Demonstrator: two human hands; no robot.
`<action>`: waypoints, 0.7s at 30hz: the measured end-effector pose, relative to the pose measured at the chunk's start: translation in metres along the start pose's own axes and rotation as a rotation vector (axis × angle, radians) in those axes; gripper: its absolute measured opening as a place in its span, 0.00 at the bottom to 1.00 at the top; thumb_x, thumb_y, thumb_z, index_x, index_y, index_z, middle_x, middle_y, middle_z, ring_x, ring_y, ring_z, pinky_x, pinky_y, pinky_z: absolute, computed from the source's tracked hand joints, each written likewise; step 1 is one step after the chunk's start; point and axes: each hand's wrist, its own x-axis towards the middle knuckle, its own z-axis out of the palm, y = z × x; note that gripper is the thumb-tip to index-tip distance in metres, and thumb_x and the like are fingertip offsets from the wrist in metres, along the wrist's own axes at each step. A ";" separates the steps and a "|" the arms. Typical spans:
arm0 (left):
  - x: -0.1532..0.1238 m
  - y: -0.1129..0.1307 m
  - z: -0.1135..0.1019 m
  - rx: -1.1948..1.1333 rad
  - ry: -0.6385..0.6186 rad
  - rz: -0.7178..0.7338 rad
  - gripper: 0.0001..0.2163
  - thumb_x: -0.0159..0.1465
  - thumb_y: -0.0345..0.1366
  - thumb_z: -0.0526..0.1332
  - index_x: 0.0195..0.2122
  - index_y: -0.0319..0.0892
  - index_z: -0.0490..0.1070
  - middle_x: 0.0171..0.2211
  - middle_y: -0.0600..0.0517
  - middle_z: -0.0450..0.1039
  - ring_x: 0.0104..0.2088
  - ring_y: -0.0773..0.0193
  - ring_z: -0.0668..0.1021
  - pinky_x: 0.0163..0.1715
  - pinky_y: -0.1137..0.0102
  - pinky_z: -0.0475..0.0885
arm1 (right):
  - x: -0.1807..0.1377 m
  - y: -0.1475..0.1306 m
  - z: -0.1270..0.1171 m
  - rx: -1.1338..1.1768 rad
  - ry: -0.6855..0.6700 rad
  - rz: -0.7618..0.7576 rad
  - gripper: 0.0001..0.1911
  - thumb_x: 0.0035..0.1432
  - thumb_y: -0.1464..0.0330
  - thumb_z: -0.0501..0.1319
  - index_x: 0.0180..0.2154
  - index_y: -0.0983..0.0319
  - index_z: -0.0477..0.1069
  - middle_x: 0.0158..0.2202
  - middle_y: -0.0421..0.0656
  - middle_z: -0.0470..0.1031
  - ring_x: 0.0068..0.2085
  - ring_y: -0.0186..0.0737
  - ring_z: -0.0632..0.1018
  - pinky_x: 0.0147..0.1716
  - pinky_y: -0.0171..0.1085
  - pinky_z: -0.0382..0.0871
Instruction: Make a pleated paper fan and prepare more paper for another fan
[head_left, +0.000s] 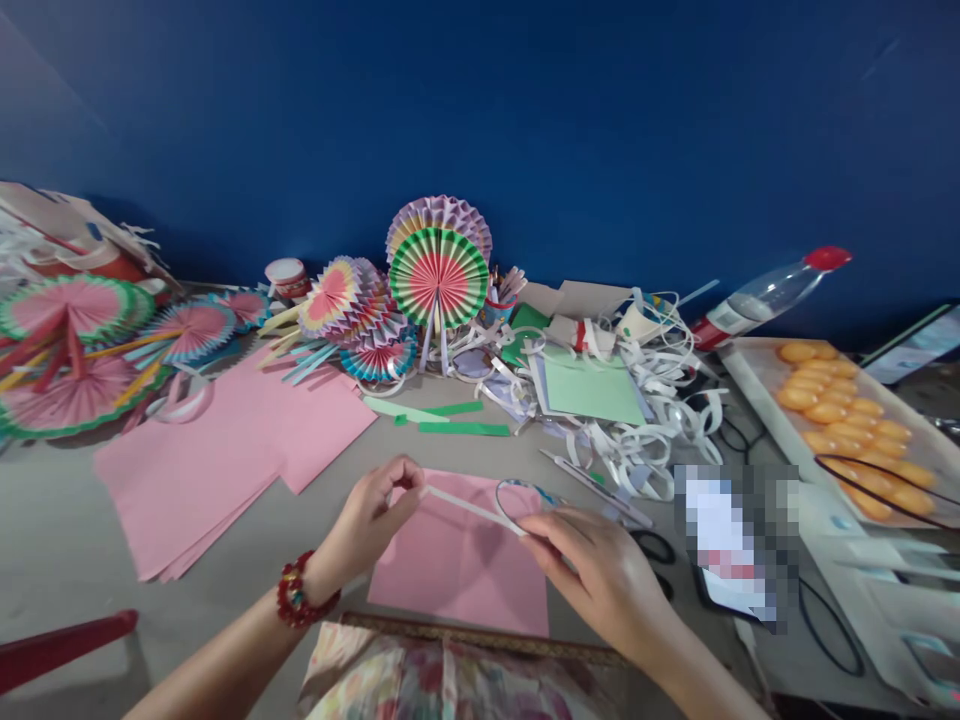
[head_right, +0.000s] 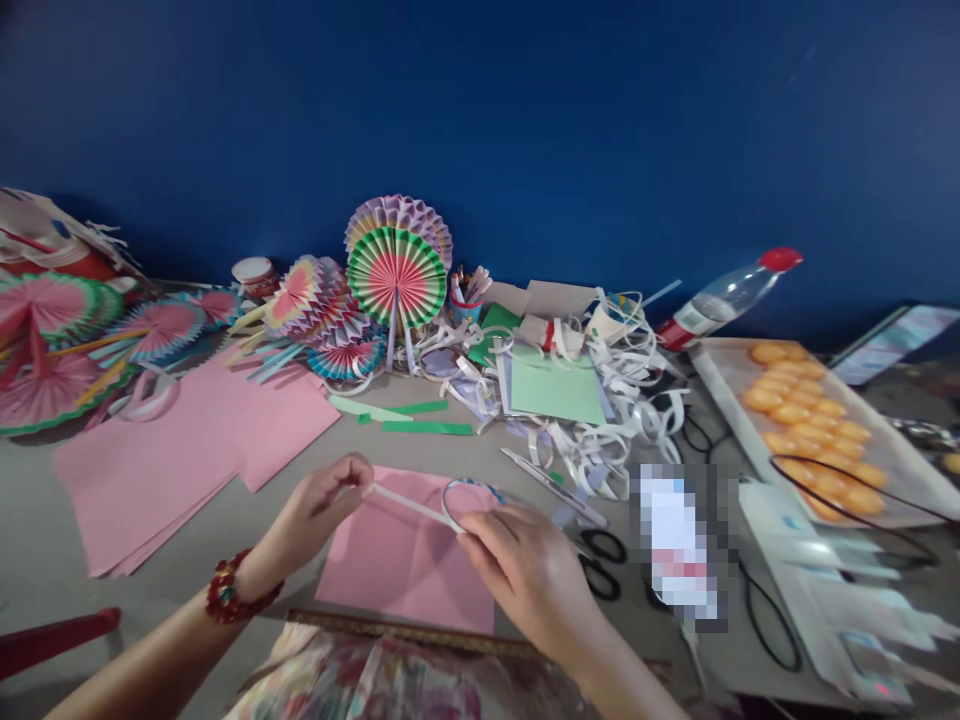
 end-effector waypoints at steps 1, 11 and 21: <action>-0.002 -0.004 -0.002 0.027 0.016 -0.013 0.06 0.66 0.35 0.53 0.32 0.43 0.64 0.30 0.55 0.64 0.30 0.67 0.67 0.31 0.74 0.61 | -0.004 0.000 -0.001 -0.014 -0.007 0.026 0.08 0.69 0.70 0.53 0.44 0.57 0.70 0.34 0.41 0.77 0.35 0.39 0.77 0.35 0.35 0.64; -0.015 -0.011 0.002 0.180 0.018 0.050 0.06 0.69 0.36 0.51 0.34 0.44 0.62 0.32 0.55 0.67 0.32 0.66 0.71 0.34 0.73 0.64 | -0.035 -0.002 0.000 -0.211 0.002 0.170 0.13 0.71 0.66 0.50 0.32 0.58 0.67 0.25 0.39 0.72 0.26 0.37 0.75 0.28 0.34 0.62; -0.011 -0.012 0.022 0.192 -0.042 0.079 0.06 0.69 0.36 0.51 0.35 0.45 0.63 0.35 0.53 0.71 0.34 0.64 0.74 0.37 0.72 0.67 | -0.057 0.007 0.001 -0.203 0.035 0.249 0.11 0.71 0.66 0.51 0.34 0.58 0.66 0.26 0.39 0.73 0.27 0.37 0.75 0.29 0.34 0.63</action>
